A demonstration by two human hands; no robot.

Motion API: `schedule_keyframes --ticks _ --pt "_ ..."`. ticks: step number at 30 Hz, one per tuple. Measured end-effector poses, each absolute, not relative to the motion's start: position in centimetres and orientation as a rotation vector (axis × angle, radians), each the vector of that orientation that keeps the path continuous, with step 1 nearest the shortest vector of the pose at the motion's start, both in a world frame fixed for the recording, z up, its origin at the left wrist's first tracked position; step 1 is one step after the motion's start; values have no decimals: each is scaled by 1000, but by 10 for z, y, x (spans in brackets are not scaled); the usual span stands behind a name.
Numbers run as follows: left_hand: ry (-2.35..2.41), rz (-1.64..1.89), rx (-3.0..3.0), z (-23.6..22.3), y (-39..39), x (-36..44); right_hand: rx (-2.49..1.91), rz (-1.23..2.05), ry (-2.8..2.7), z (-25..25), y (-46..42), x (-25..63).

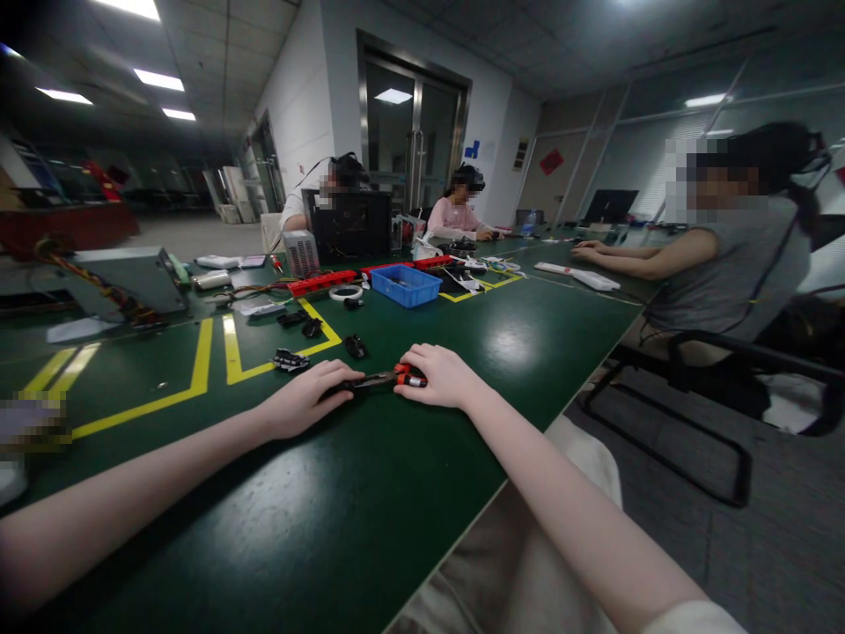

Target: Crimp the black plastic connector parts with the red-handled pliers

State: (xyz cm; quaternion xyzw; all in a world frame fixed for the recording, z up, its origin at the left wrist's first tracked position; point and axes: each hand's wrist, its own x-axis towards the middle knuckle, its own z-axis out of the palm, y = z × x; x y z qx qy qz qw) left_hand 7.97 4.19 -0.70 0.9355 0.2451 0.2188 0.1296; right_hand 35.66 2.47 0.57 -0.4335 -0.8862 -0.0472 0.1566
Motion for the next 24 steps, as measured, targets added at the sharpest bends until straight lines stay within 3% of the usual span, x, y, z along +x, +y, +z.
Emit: schedule_keyframes --ticks 24 --pt "660 664 2705 -6 43 87 -1253 -75 -2502 10 21 359"
